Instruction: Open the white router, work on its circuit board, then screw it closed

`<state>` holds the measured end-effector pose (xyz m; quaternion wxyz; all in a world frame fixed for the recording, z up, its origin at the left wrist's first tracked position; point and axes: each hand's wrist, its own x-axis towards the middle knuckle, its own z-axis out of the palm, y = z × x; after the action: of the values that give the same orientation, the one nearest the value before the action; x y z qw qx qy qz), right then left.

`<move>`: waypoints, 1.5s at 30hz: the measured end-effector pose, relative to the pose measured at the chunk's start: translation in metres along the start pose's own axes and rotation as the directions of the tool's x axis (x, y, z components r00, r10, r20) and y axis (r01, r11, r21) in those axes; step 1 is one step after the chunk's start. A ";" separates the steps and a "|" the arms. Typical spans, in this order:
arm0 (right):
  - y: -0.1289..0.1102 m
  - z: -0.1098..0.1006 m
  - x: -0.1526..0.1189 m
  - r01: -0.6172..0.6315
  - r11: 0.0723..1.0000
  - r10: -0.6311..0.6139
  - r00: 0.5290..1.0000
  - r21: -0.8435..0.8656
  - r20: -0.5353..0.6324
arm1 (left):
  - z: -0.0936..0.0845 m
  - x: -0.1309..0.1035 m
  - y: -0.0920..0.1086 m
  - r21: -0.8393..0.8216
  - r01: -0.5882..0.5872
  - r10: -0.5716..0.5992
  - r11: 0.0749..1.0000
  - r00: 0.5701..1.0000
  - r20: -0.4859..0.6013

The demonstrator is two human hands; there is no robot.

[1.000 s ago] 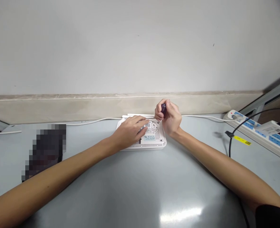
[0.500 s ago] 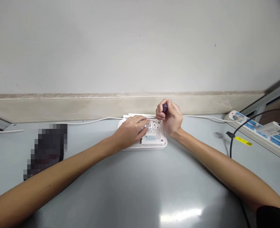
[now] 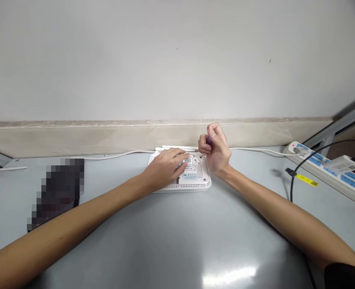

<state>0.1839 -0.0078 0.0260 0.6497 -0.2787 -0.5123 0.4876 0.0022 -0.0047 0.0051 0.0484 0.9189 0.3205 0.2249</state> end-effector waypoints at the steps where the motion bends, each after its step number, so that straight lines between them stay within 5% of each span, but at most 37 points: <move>1: 0.000 -0.001 0.000 0.001 1.000 -0.001 1.000 0.002 -0.009 | 0.000 0.000 0.000 0.001 0.002 -0.002 1.000 1.000 0.001; 12: 0.005 -0.002 0.003 0.039 0.997 -0.046 0.993 -0.062 -0.108 | 0.000 0.000 -0.001 0.009 -0.021 0.021 1.000 1.000 -0.008; 22: 0.006 -0.001 0.005 -0.023 0.994 0.017 0.999 0.102 0.050 | 0.002 -0.001 -0.003 0.027 -0.030 0.031 0.999 0.999 -0.014; 33: 0.009 -0.002 0.011 -0.055 0.993 0.063 0.995 0.106 -0.075 | 0.001 0.000 -0.002 0.036 -0.018 0.018 0.999 1.000 -0.003; 45: 0.011 -0.004 0.016 -0.125 0.969 0.127 0.992 0.212 0.001 | 0.001 0.000 -0.002 0.049 -0.022 0.022 0.999 1.000 -0.010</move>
<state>0.1841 0.0115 0.0217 0.6466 -0.2429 -0.4349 0.5778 0.0016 -0.0033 0.0032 0.0220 0.9220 0.3161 0.2225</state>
